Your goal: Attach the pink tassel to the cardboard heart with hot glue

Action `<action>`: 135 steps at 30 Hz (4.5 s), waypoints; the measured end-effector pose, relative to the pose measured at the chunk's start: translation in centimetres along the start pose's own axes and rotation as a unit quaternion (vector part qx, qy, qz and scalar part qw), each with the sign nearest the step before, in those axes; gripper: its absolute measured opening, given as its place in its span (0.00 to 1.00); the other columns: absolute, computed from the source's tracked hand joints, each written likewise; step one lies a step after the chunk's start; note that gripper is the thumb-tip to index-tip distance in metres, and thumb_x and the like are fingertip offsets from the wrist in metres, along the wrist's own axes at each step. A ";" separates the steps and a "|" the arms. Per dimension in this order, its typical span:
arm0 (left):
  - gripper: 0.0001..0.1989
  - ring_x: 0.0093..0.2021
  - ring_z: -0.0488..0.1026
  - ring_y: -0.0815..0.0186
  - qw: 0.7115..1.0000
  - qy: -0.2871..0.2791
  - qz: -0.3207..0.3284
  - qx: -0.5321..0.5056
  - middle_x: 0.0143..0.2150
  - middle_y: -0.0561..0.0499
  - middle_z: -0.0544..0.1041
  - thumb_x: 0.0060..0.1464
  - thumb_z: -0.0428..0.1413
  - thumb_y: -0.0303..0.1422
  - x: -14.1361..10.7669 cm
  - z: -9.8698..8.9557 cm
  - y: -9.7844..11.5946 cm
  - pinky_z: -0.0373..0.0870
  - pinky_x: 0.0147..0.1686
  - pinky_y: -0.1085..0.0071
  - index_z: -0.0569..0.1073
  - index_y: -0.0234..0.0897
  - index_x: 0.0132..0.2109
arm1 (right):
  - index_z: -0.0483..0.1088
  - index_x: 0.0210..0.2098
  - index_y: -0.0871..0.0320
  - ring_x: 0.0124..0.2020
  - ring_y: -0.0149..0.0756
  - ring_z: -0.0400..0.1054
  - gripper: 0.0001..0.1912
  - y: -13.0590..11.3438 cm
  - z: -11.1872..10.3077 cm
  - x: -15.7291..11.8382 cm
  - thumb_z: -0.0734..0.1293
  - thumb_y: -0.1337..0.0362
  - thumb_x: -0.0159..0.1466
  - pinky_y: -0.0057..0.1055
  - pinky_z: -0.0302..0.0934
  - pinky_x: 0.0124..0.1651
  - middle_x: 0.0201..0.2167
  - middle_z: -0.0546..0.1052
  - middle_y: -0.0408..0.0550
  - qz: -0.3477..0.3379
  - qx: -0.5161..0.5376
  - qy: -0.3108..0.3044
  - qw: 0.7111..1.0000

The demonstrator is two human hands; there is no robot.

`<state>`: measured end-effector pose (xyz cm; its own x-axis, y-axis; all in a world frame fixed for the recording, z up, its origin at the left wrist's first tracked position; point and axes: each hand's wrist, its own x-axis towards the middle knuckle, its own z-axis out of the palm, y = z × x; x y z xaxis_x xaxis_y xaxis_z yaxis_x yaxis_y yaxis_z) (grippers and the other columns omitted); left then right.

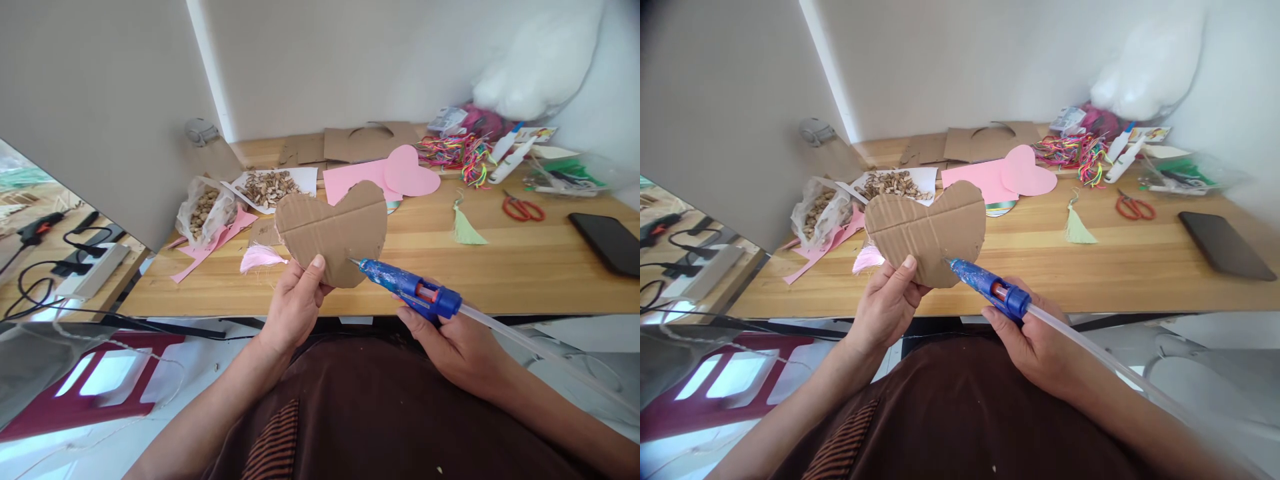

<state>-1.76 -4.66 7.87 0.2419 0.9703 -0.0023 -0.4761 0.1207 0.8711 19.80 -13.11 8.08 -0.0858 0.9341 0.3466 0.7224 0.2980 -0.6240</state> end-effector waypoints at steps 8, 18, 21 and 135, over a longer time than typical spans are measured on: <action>0.17 0.55 0.78 0.55 1.000 -0.005 0.006 0.003 0.53 0.44 0.82 0.60 0.63 0.42 0.1 0.0 -0.1 0.78 0.53 0.57 0.74 0.39 0.52 | 0.73 0.46 0.54 0.41 0.46 0.78 0.11 0.3 0.3 -0.1 0.63 0.56 0.72 0.41 0.71 0.43 0.39 0.81 0.49 0.010 0.002 0.004 1.000; 0.16 0.54 0.79 0.55 1.000 0.000 0.003 0.002 0.50 0.45 0.83 0.59 0.64 0.42 0.2 0.0 -0.1 0.77 0.55 0.56 0.74 0.38 0.49 | 0.73 0.48 0.54 0.43 0.49 0.78 0.13 0.5 0.6 -0.3 0.62 0.54 0.72 0.43 0.71 0.43 0.43 0.82 0.52 0.024 -0.009 -0.004 1.000; 0.17 0.55 0.79 0.55 1.000 -0.002 0.004 0.000 0.50 0.45 0.83 0.59 0.64 0.42 0.1 0.0 -0.1 0.77 0.55 0.56 0.74 0.39 0.50 | 0.73 0.48 0.54 0.43 0.50 0.79 0.14 0.5 0.6 -0.3 0.62 0.54 0.72 0.45 0.72 0.44 0.43 0.82 0.52 0.022 -0.013 -0.001 1.000; 0.23 0.52 0.80 0.57 0.999 0.026 -0.016 -0.028 0.53 0.44 0.82 0.58 0.65 0.41 0.1 -0.8 -0.7 0.79 0.50 0.60 0.72 0.38 0.56 | 0.70 0.46 0.57 0.38 0.43 0.78 0.09 -0.1 0.9 0.7 0.63 0.59 0.72 0.37 0.70 0.40 0.38 0.80 0.51 -0.018 -0.054 0.002 0.998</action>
<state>-2.06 -4.49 6.92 0.2152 0.9749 -0.0564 -0.5152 0.1624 0.8416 19.08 -12.35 7.78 -0.1096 0.9224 0.3705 0.7886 0.3075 -0.5324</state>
